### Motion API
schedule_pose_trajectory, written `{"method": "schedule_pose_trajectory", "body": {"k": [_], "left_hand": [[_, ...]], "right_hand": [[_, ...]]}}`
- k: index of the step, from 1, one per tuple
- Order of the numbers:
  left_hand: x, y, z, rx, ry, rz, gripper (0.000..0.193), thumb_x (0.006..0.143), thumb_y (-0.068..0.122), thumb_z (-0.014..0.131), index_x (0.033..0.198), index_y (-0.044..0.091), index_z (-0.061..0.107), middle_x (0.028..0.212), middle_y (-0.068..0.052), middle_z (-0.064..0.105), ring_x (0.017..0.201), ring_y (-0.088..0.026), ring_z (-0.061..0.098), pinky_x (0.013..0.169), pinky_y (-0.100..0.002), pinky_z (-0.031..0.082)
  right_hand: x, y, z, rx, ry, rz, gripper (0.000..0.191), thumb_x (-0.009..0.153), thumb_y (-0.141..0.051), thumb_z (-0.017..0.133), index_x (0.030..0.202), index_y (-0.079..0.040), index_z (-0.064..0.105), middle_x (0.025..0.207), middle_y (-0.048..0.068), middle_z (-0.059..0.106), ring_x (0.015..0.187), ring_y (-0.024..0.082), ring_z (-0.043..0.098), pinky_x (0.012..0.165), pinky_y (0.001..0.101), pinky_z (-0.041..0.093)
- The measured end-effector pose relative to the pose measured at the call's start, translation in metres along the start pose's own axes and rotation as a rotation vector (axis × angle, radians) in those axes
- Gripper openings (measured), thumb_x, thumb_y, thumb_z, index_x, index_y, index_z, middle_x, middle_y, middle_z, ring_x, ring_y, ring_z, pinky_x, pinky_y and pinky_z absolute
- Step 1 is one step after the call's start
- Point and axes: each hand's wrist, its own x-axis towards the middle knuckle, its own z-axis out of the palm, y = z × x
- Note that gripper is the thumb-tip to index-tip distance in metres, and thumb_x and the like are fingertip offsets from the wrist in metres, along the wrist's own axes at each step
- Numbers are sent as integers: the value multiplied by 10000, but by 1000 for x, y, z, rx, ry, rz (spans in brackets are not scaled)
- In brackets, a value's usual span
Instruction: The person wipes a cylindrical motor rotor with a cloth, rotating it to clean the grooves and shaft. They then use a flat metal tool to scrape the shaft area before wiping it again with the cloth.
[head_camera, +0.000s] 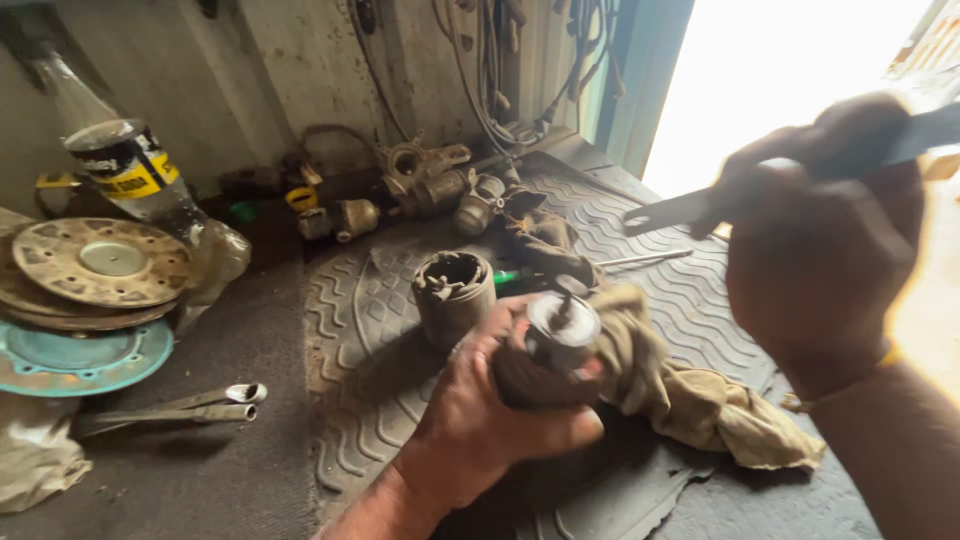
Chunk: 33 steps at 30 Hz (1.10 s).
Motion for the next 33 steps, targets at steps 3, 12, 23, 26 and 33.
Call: {"method": "schedule_pose_trajectory", "body": {"k": [3, 12, 23, 26, 33], "left_hand": [[-2, -1, -11, -25, 102, 31, 606, 725, 153, 866, 1232, -2, 573, 1042, -28, 644, 964, -125, 608, 879, -292, 531], [-3, -3, -11, -177, 180, -5, 607, 712, 165, 822, 1247, 24, 572, 1010, -14, 610, 950, -119, 578, 884, -299, 500], [-5, 5, -9, -134, 167, 28, 533, 757, 143, 805, 1226, 39, 573, 980, -1, 613, 913, -105, 573, 849, -284, 506], [-6, 5, -9, -137, 164, 19, 522, 766, 145, 800, 1224, 35, 577, 985, 8, 621, 917, -96, 581, 854, -276, 509], [-7, 4, -8, -137, 171, -2, 531, 765, 113, 815, 1230, 35, 572, 974, -8, 626, 904, -106, 596, 865, -283, 520]], "right_hand": [[-4, 0, -1, 583, 19, 195, 87, 1025, 1, 582, 1078, 10, 513, 898, 159, 596, 796, 309, 699, 643, 388, 582], [-24, -19, 13, 690, -46, 335, 175, 1022, 48, 622, 1121, -6, 488, 905, 218, 715, 800, 266, 726, 756, 385, 625], [-33, -26, 29, 674, -53, 399, 218, 983, 68, 630, 1114, -19, 479, 962, 197, 714, 851, 250, 747, 779, 365, 648], [-35, -22, 29, 724, -93, 389, 159, 1067, 65, 618, 1117, -4, 483, 965, 224, 707, 842, 266, 738, 787, 379, 640], [-32, -21, 33, 1005, 65, 576, 180, 972, 37, 621, 1101, -19, 510, 946, 208, 712, 846, 274, 738, 756, 402, 632]]}}
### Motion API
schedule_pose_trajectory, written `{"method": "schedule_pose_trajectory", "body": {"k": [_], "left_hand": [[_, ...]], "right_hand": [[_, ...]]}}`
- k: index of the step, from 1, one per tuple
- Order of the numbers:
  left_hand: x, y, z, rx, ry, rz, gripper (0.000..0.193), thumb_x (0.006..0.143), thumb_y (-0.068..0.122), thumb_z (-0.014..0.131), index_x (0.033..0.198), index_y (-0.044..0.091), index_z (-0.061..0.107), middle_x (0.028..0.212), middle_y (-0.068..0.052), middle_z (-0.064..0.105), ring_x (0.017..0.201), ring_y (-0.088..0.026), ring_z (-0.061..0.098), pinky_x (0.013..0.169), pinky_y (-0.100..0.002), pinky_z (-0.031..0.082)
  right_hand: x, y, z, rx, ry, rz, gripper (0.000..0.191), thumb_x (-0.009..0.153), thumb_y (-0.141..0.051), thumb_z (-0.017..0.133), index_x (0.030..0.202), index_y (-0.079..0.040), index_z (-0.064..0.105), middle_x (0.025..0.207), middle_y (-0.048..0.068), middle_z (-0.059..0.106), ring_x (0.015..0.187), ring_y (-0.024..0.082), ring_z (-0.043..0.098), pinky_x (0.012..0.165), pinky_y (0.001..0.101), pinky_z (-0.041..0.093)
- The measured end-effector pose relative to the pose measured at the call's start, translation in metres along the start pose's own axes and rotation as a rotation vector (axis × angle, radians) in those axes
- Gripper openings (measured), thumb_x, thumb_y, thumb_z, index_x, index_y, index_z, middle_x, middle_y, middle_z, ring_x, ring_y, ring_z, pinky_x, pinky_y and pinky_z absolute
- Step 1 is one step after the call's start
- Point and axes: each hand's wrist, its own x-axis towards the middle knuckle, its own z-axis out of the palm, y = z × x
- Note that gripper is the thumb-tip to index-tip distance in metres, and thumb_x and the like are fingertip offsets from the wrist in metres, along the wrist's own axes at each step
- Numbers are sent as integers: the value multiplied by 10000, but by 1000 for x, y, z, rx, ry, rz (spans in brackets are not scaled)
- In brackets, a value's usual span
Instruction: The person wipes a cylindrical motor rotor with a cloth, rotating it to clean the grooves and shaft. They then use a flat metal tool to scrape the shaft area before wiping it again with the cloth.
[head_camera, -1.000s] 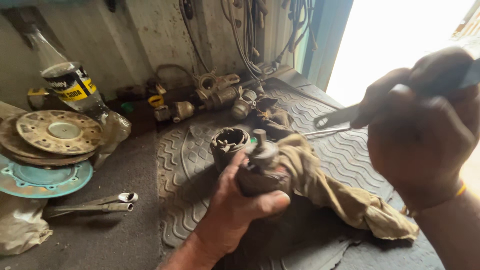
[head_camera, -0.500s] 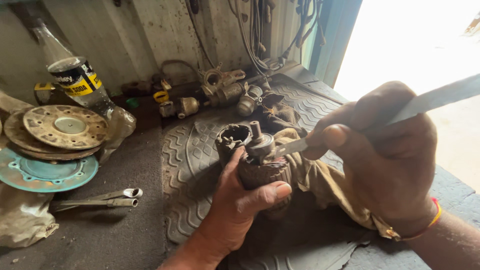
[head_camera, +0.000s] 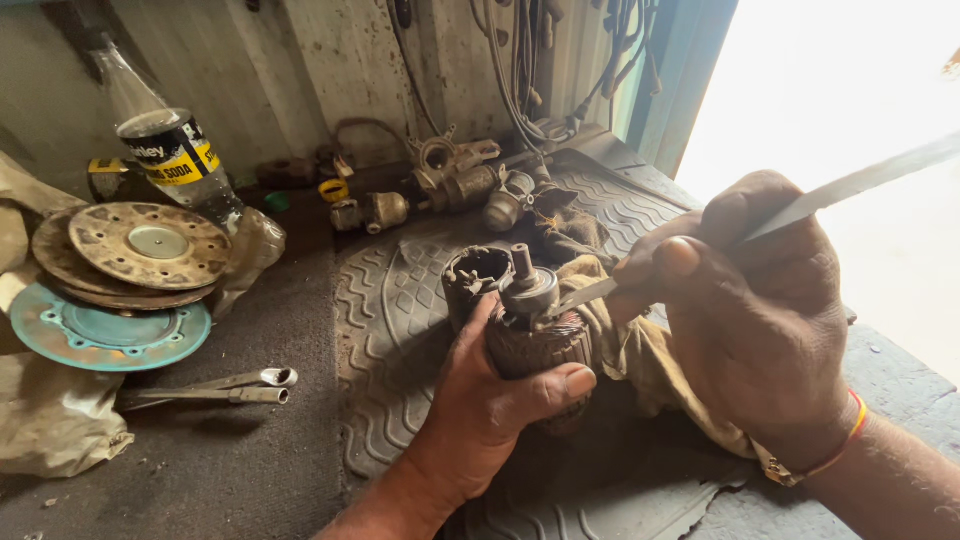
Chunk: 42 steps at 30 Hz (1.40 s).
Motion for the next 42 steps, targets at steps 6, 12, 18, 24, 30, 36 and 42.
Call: {"method": "schedule_pose_trajectory", "body": {"k": [6, 12, 18, 24, 30, 36, 42], "left_hand": [[4, -3, 5, 55, 87, 73, 577, 754, 142, 826, 1260, 30, 573, 987, -3, 650, 877, -97, 619, 787, -269, 539], [6, -4, 7, 119, 9, 63, 578, 783, 147, 833, 1273, 32, 550, 956, -30, 664, 839, -94, 631, 741, -252, 548], [5, -7, 5, 54, 27, 83, 545, 778, 144, 834, 1233, -1, 571, 940, -29, 661, 815, -107, 636, 757, -268, 564], [7, -8, 5, 34, 50, 91, 558, 771, 151, 823, 1253, 5, 581, 973, -26, 664, 849, -101, 638, 795, -276, 562], [5, -7, -2, 15, -10, 40, 564, 780, 145, 821, 1268, 11, 572, 1007, -27, 660, 913, -109, 626, 850, -290, 542], [6, -8, -7, -86, -48, 2, 605, 746, 120, 825, 1289, 29, 574, 1038, -24, 658, 966, -128, 627, 901, -309, 539], [5, -10, -1, -14, -99, 19, 656, 696, 83, 853, 1285, 50, 565, 1067, -7, 656, 988, -115, 630, 890, -301, 553]], "right_hand": [[-9, 1, 13, -563, -79, -71, 204, 956, 18, 690, 1021, -26, 502, 971, 227, 769, 668, 197, 690, 539, 297, 579], [-17, 8, 13, -500, -109, -116, 182, 930, 31, 630, 1030, -18, 485, 945, 230, 708, 845, 248, 729, 672, 327, 610], [-3, -16, -8, -330, -62, -185, 88, 1113, -24, 544, 1164, 9, 480, 936, 229, 695, 814, 293, 709, 772, 381, 586], [4, -11, -13, -274, -101, -142, 121, 1054, -7, 553, 1150, 25, 487, 908, 249, 703, 757, 305, 714, 740, 410, 595], [1, 0, -14, -255, -123, -134, 185, 1021, 26, 548, 1184, 11, 462, 924, 227, 694, 803, 281, 706, 799, 411, 617], [3, 2, -20, -403, -178, -201, 124, 1065, 39, 533, 1162, 4, 463, 933, 209, 692, 806, 283, 712, 767, 385, 628], [8, 4, -28, -266, -103, -100, 159, 1036, -2, 492, 1192, 12, 462, 973, 207, 670, 857, 279, 690, 785, 400, 614]]}}
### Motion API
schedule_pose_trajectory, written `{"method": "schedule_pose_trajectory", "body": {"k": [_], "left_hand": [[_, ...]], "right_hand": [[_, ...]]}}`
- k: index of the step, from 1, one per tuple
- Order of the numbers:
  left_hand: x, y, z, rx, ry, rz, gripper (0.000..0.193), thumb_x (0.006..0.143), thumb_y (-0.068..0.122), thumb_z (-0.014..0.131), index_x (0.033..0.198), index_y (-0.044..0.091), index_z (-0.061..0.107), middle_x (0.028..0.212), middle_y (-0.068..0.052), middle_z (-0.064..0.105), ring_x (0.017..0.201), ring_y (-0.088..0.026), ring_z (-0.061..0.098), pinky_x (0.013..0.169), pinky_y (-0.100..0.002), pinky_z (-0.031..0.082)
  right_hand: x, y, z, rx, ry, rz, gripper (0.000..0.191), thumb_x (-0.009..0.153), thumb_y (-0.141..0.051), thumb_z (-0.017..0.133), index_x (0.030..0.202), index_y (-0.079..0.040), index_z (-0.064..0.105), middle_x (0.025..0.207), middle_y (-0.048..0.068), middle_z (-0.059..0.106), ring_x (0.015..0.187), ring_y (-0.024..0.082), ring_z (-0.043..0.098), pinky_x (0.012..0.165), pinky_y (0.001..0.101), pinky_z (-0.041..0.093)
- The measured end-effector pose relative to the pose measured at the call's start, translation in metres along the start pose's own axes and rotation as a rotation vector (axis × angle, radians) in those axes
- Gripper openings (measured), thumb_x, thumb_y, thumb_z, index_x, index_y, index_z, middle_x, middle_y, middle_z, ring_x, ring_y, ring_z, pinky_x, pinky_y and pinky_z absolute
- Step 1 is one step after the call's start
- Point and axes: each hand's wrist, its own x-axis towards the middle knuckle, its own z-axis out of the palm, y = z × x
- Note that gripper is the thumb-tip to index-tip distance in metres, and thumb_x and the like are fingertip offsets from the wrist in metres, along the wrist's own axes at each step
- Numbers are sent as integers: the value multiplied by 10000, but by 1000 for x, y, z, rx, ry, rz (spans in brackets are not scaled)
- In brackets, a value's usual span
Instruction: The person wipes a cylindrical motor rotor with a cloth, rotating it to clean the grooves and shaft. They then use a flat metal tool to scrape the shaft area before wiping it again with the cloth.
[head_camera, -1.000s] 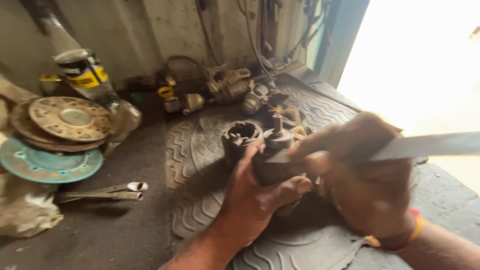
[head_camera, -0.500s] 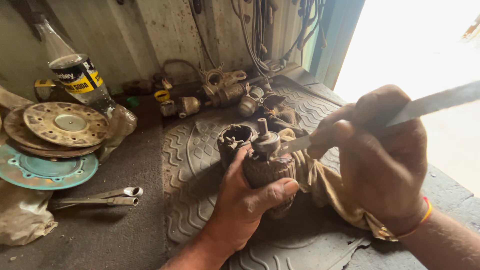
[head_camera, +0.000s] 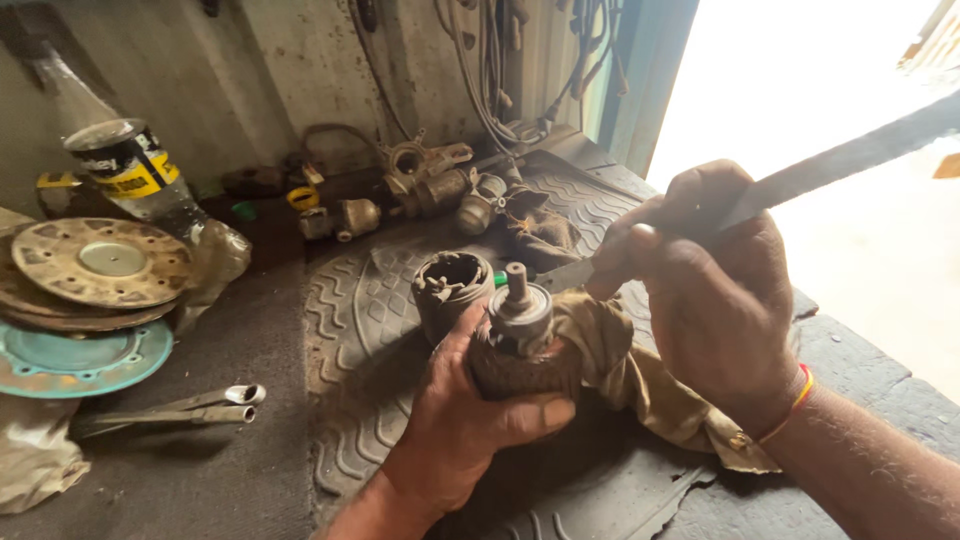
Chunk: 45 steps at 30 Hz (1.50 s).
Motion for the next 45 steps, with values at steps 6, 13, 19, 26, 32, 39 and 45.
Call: {"method": "schedule_pose_trajectory", "body": {"k": [6, 13, 19, 26, 32, 39, 45], "left_hand": [[-1, 1, -1, -5, 28, -42, 651, 713, 94, 846, 1304, 41, 580, 1034, -25, 651, 926, -119, 620, 821, -292, 555], [-1, 2, -4, 2, 36, -40, 680, 728, 110, 855, 1328, 26, 546, 1071, -28, 661, 998, -127, 632, 897, -294, 560], [1, 2, -1, 0, 18, -69, 791, 709, 99, 858, 1417, 36, 512, 1089, -40, 666, 1002, -138, 625, 877, -326, 550], [2, -1, -3, -22, 30, -30, 940, 683, 97, 886, 1483, 44, 393, 1122, -51, 662, 1034, -151, 644, 928, -331, 558], [1, -2, 6, 2, 10, 21, 960, 651, 106, 930, 1454, 17, 411, 1153, -66, 673, 1041, -155, 662, 944, -331, 569], [-2, 1, 20, 128, 108, 25, 872, 658, 101, 914, 1406, 0, 477, 1136, -79, 704, 1014, -146, 682, 902, -323, 585], [-3, 7, 21, 332, 90, 79, 754, 657, 124, 886, 1327, 12, 557, 1149, -40, 736, 1015, -102, 679, 920, -279, 579]], "right_hand": [[0, -10, 1, 26, 27, -117, 107, 1100, -81, 525, 1126, 18, 495, 908, 145, 616, 786, 240, 679, 724, 337, 542], [1, -13, 12, -8, -23, 34, 146, 1063, -81, 544, 1177, 10, 537, 1036, 173, 662, 905, 262, 705, 827, 397, 601], [7, -4, 6, -98, -205, 194, 166, 1017, -85, 653, 1133, 33, 635, 1108, 178, 727, 1099, 253, 698, 986, 416, 593], [15, -14, 2, -498, -269, 255, 258, 907, -211, 724, 1097, -36, 708, 1139, 108, 746, 1082, 190, 720, 927, 360, 620], [27, -22, -6, -654, -577, -17, 261, 916, -278, 767, 1086, -84, 735, 1094, 41, 776, 1017, 154, 767, 869, 315, 615], [27, -27, -5, -805, -481, 143, 344, 761, -254, 856, 1052, -83, 790, 905, 39, 801, 838, 137, 775, 713, 296, 627], [26, -19, -14, -775, -432, 192, 325, 749, -229, 855, 1017, -51, 815, 886, 55, 824, 779, 153, 795, 696, 302, 650]]}}
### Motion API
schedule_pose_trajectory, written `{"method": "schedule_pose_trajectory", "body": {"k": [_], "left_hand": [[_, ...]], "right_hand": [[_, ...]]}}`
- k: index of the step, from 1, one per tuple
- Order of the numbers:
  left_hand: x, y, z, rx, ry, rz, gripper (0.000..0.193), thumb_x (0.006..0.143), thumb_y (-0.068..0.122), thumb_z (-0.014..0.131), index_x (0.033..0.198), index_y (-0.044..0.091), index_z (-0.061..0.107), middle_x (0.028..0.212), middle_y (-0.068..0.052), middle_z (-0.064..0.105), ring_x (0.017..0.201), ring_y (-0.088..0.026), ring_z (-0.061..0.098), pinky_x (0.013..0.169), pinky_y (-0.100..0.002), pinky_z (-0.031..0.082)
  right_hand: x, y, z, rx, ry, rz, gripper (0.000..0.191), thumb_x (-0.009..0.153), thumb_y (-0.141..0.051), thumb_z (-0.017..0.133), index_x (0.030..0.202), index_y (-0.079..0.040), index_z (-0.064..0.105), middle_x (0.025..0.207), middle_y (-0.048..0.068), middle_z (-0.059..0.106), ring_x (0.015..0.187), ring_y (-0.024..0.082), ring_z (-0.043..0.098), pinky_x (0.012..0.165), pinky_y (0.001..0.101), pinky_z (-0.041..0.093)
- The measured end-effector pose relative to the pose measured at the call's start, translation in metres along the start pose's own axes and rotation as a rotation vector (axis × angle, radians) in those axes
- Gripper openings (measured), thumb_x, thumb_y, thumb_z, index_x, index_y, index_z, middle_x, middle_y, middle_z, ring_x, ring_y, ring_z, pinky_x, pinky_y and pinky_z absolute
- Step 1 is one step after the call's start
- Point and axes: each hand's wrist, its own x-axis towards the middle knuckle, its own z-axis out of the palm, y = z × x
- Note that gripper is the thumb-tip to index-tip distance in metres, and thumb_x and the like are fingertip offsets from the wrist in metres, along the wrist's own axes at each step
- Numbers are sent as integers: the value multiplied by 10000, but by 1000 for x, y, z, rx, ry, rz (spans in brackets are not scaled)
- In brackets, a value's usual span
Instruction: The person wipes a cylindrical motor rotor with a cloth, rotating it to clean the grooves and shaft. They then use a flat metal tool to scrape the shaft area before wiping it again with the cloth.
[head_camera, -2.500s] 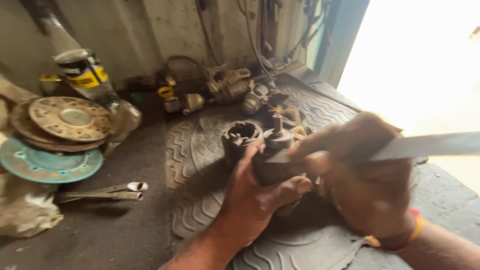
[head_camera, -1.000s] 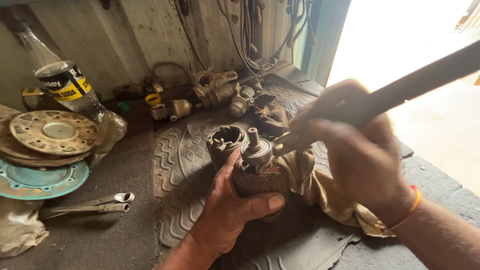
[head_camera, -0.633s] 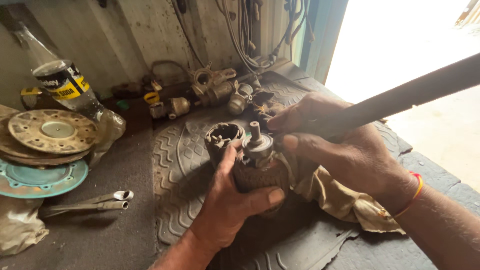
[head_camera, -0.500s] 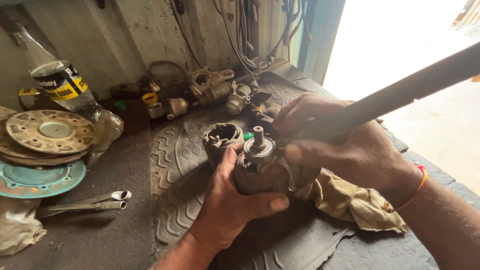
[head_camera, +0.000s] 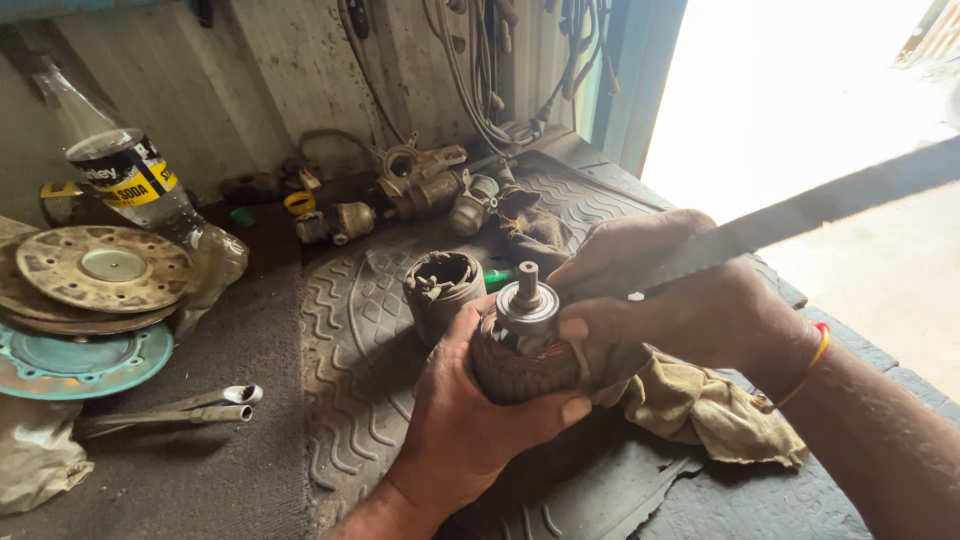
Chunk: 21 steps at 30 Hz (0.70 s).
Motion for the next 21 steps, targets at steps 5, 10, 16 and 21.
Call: {"method": "schedule_pose_trajectory", "body": {"k": [5, 10, 16, 21], "left_hand": [[0, -1, -3, 56, -2, 70, 694, 697, 185, 880, 1302, 21, 582, 1081, -17, 694, 990, -89, 637, 916, -279, 551], [0, -4, -10, 32, -9, 61, 604, 726, 194, 862, 1239, 10, 603, 1054, -16, 718, 967, -92, 648, 908, -280, 557], [-1, -5, -10, -19, -15, 38, 610, 726, 189, 862, 1244, 3, 599, 1036, -18, 700, 944, -96, 640, 869, -277, 557], [-1, -3, -10, 57, -5, 88, 620, 728, 211, 857, 1255, 8, 601, 1041, -18, 702, 952, -95, 643, 877, -273, 561]], "right_hand": [[2, 31, -3, 430, 178, 165, 234, 817, -118, 735, 993, 32, 762, 829, 107, 758, 695, 177, 734, 618, 319, 625], [9, 61, -12, 102, 54, 661, 200, 817, -138, 721, 887, 45, 763, 771, 142, 687, 663, 213, 627, 585, 366, 516], [12, 66, -3, -501, -285, 854, 336, 841, -373, 690, 925, -72, 813, 835, 127, 778, 798, 255, 730, 774, 414, 565], [14, 44, -6, -765, -249, 699, 413, 899, -500, 646, 1055, -144, 786, 985, 110, 769, 913, 270, 721, 843, 420, 555]]}}
